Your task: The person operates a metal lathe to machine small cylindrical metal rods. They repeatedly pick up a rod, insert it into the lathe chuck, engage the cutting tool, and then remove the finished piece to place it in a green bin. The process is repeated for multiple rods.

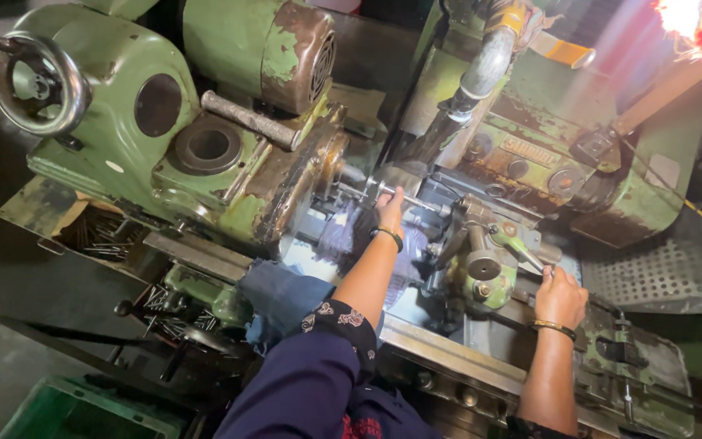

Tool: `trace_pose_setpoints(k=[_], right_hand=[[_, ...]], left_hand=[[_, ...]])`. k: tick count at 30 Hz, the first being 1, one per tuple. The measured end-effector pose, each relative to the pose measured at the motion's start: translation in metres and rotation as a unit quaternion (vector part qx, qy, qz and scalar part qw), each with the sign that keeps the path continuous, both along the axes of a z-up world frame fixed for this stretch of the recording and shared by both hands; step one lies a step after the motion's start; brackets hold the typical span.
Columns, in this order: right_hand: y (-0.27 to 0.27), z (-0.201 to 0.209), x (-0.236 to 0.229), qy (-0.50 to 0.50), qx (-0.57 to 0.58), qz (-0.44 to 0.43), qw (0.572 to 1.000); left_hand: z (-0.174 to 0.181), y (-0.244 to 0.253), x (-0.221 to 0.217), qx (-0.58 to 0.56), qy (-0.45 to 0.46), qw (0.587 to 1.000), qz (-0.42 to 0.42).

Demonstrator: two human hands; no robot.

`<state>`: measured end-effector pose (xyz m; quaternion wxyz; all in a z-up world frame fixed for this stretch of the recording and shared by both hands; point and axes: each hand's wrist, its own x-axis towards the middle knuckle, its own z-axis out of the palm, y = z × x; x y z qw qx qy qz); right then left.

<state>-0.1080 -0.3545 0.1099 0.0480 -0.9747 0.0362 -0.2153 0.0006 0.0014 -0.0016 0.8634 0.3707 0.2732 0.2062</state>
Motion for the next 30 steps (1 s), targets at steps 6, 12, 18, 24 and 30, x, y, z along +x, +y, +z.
trace_pose_setpoints(k=[6, 12, 18, 24, 30], right_hand=[[-0.001, -0.003, -0.001, -0.001, 0.002, -0.005, 1.000], [0.002, 0.002, -0.002, 0.018, -0.035, -0.002, 0.999], [0.028, 0.011, -0.028, 0.089, -0.040, -0.061, 0.993], [0.032, 0.019, -0.031, 0.071, -0.009, -0.047, 0.996], [0.034, 0.020, -0.032, 0.078, -0.016, -0.058, 0.995]], left_hand=[[0.001, 0.006, 0.003, -0.025, -0.015, 0.999, -0.020], [0.007, 0.014, 0.014, -0.009, -0.051, 0.999, -0.003], [0.006, 0.008, 0.015, 0.024, 0.006, 0.999, 0.040], [-0.007, 0.013, 0.008, 0.104, 0.129, 0.985, 0.041], [-0.012, 0.024, 0.015, 0.053, 0.033, 0.997, 0.053]])
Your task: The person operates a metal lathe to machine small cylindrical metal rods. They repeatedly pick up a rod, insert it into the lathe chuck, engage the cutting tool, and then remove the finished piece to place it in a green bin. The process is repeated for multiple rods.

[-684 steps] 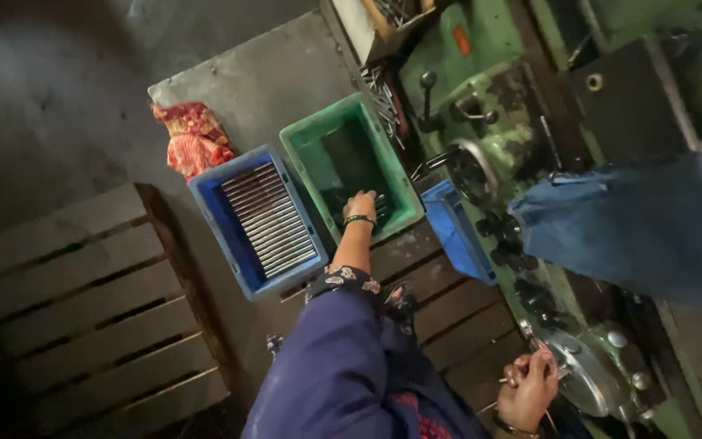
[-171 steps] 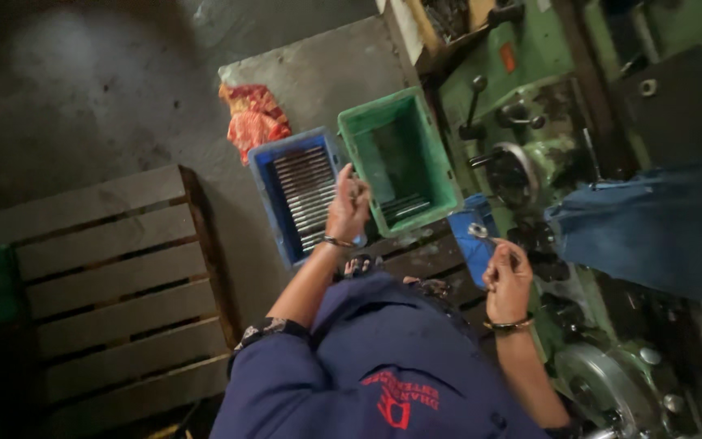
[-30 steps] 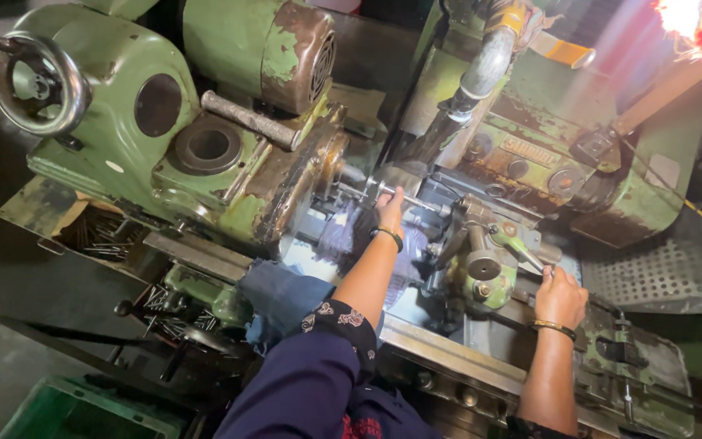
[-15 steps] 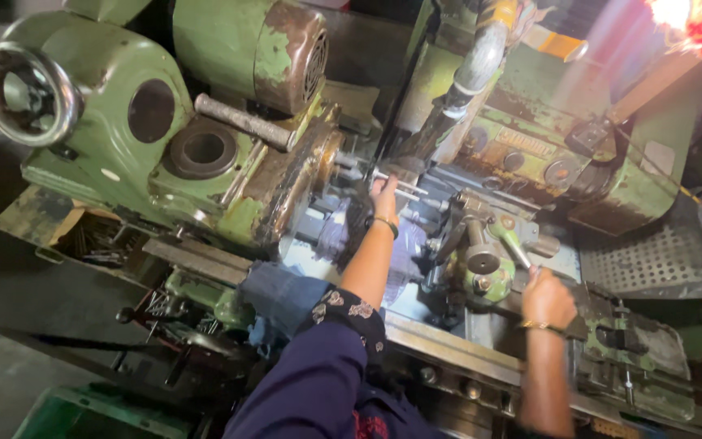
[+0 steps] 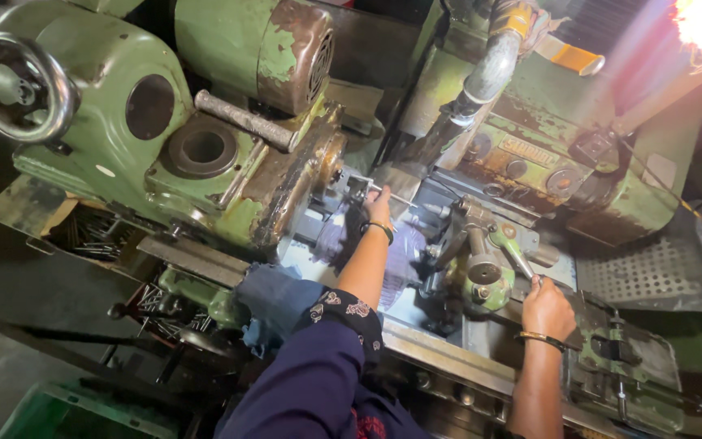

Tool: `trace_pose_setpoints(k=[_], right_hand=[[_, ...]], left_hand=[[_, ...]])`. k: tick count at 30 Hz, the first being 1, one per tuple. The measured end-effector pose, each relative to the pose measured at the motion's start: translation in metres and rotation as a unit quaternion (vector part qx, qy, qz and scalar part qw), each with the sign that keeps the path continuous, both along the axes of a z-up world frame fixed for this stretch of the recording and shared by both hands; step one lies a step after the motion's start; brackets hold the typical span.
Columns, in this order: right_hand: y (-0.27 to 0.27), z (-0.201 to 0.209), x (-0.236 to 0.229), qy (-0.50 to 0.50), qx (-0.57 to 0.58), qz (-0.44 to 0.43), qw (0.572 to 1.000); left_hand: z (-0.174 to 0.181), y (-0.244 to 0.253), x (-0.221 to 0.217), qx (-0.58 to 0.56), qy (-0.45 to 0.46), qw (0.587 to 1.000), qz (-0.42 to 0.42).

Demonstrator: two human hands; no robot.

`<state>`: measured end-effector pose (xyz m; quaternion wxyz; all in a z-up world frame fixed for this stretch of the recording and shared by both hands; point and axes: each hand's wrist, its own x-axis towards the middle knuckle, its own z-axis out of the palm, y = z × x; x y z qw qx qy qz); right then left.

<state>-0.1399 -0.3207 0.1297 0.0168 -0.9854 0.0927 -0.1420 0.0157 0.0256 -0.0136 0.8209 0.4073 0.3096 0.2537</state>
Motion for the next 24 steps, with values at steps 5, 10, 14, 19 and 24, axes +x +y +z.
trace_pose_setpoints(k=[5, 10, 14, 19, 24], right_hand=[[0.000, -0.003, 0.000, -0.005, -0.004, -0.003, 1.000], [-0.005, -0.001, 0.006, -0.026, 0.011, 0.010, 1.000], [-0.003, 0.001, 0.002, -0.027, -0.026, 0.018, 0.999], [0.005, 0.003, -0.003, 0.010, -0.018, -0.002, 1.000], [0.008, 0.004, -0.006, 0.000, -0.012, 0.004, 1.000]], left_hand=[[-0.002, 0.001, 0.005, -0.010, -0.014, 1.000, 0.016], [-0.005, 0.004, 0.004, -0.025, 0.088, 0.996, -0.019], [-0.010, 0.008, -0.005, -0.055, -0.055, 0.996, -0.037], [-0.015, 0.013, -0.010, -0.088, -0.137, 0.982, -0.095], [-0.018, 0.016, -0.010, -0.092, -0.144, 0.980, -0.105]])
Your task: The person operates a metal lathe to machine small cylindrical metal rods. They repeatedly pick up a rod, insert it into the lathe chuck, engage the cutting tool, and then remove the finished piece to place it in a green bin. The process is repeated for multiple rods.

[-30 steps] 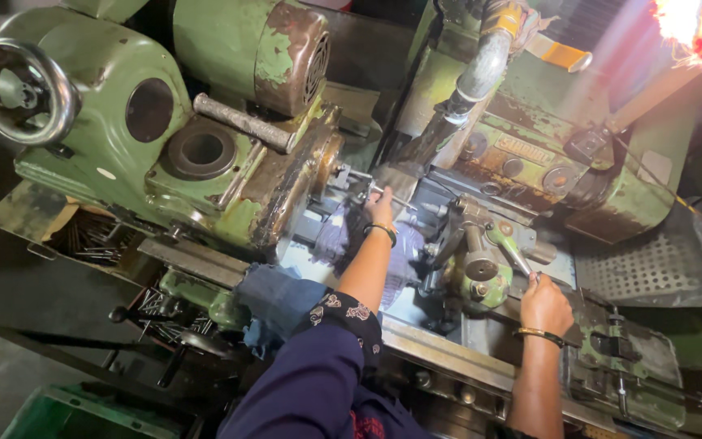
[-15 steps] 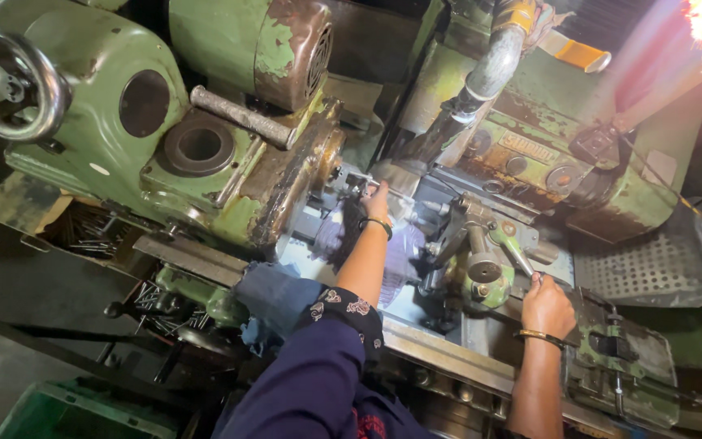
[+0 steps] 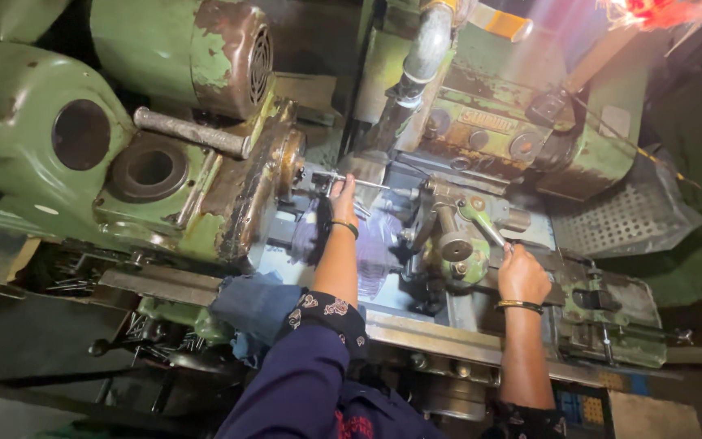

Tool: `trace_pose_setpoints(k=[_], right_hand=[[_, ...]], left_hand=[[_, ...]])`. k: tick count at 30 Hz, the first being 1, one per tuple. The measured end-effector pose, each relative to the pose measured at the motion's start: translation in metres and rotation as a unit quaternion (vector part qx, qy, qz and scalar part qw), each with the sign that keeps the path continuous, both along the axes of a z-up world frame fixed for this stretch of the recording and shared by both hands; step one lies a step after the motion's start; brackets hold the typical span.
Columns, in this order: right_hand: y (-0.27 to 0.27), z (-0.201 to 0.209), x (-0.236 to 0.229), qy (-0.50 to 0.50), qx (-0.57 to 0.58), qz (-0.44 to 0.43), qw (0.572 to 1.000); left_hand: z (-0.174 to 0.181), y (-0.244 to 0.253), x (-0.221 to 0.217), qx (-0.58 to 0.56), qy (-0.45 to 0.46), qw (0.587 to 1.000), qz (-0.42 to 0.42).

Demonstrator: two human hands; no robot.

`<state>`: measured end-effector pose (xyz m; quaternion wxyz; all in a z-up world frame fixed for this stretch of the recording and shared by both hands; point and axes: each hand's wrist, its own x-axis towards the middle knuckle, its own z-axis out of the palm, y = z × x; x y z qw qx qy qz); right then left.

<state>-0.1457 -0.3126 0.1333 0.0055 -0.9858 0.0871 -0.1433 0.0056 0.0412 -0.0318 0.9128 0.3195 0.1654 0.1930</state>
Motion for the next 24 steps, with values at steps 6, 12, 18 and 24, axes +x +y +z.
trace_pose_setpoints(k=[6, 12, 18, 24], right_hand=[[-0.019, 0.001, 0.018, -0.063, 0.039, 0.047, 0.996], [-0.016, -0.004, 0.025, -0.137, 0.083, 0.061, 0.985], [-0.024, 0.027, -0.032, -0.292, 0.236, 0.156, 0.914], [-0.085, -0.014, -0.158, -0.452, 0.388, 0.113, 0.795]], left_hand=[[0.003, 0.000, -0.003, 0.027, 0.063, 0.998, -0.003], [0.011, 0.003, 0.001, 0.006, 0.090, 0.994, -0.067], [0.015, 0.003, 0.006, -0.033, 0.144, 0.984, -0.096], [0.023, -0.021, 0.008, -0.029, 0.157, 0.983, 0.089]])
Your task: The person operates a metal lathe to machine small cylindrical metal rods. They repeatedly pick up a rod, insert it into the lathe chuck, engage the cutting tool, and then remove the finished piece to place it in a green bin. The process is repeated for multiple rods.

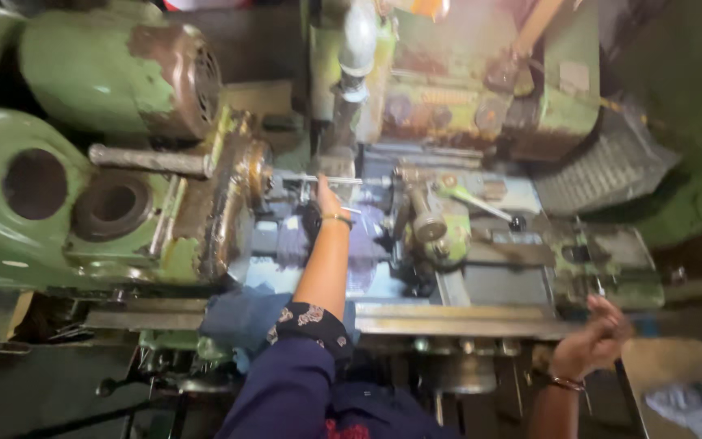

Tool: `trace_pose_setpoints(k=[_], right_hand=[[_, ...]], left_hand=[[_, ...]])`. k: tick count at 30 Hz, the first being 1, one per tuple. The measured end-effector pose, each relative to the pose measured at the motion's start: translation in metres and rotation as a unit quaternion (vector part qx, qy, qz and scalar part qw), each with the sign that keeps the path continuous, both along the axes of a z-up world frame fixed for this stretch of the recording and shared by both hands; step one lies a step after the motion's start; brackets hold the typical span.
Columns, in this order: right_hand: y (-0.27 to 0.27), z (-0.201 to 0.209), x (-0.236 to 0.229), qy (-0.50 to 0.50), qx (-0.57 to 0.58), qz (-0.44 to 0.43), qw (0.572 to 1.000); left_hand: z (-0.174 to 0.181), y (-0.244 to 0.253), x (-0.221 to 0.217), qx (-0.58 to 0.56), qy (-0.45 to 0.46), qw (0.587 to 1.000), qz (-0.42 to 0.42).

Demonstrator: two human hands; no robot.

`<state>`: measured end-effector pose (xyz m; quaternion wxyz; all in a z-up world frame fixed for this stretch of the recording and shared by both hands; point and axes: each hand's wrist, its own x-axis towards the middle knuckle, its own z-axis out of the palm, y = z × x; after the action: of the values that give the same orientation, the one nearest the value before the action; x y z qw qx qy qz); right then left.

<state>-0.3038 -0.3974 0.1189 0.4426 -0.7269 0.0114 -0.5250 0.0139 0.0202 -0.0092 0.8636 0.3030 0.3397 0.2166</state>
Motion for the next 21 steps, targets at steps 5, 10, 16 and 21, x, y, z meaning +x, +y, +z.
trace_pose_setpoints(k=[5, 10, 16, 21], right_hand=[[-0.049, -0.093, -0.054, -0.064, 0.378, 0.004, 0.923], [-0.065, -0.189, -0.087, 0.319, 0.212, -0.170, 0.908], [-0.027, -0.237, -0.048, 0.567, -0.021, -0.159, 0.808], [-0.015, -0.208, -0.043, 0.666, 0.059, -0.178, 0.722]], left_hand=[[0.067, -0.029, -0.044, 0.081, 0.020, 0.994, 0.066], [0.164, -0.057, -0.180, 0.248, -0.219, 0.933, -0.141], [0.222, -0.049, -0.303, 0.317, -0.228, 0.785, -0.481], [0.205, -0.054, -0.355, 0.478, -0.232, 0.682, -0.502]])
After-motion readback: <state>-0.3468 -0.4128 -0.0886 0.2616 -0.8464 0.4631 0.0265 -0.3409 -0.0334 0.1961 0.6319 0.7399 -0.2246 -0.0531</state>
